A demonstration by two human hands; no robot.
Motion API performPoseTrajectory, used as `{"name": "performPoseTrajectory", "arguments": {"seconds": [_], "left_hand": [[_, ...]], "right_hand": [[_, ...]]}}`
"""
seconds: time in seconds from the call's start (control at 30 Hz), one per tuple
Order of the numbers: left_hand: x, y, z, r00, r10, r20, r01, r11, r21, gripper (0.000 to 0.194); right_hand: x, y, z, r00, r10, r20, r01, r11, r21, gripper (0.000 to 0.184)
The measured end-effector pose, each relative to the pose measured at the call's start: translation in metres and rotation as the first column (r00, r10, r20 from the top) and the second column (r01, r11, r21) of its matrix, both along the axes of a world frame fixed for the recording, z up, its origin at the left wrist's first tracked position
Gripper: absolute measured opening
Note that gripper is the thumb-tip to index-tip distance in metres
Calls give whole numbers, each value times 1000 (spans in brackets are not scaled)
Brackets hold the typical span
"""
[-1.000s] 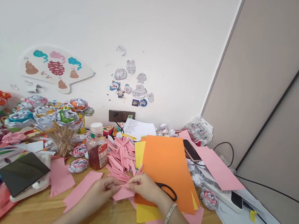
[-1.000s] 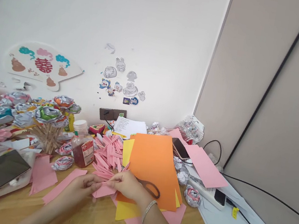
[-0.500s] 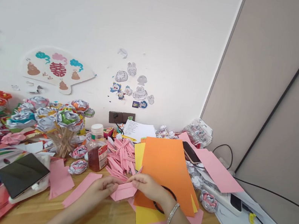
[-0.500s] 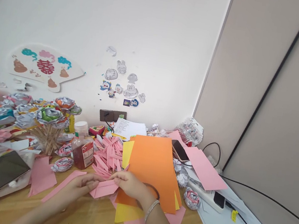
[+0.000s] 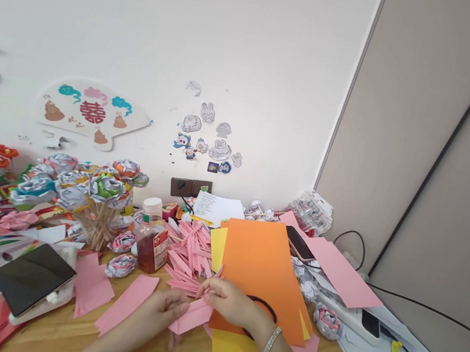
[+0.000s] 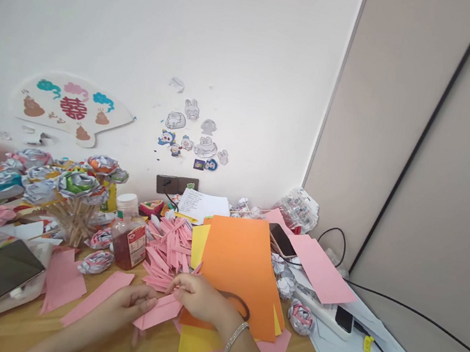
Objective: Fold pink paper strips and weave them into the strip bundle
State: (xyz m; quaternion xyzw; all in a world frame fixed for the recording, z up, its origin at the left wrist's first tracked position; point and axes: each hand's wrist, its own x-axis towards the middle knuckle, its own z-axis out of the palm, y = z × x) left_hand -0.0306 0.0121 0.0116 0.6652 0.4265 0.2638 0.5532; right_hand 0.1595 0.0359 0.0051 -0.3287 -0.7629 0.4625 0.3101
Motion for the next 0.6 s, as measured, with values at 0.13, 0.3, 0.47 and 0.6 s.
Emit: {"name": "performPoseTrajectory", "arguments": {"seconds": [0.13, 0.3, 0.47, 0.6], "left_hand": [[4, 1, -2, 998, 16, -62, -6, 988, 153, 35], [5, 5, -2, 981, 63, -182, -7, 956, 294, 41], [7, 4, -6, 979, 70, -194, -9, 955, 297, 36], [7, 4, -4, 968, 159, -191, -75, 919, 387, 32]], "right_hand": [[-3, -2, -3, 1000, 9, 3, -9, 999, -33, 17], [-15, -8, -10, 999, 33, -11, -34, 998, -53, 18], [-16, -9, -7, 998, 1, -59, -5, 998, -64, 16], [-15, -5, -8, 994, -23, -106, 17, 998, -62, 17]]}}
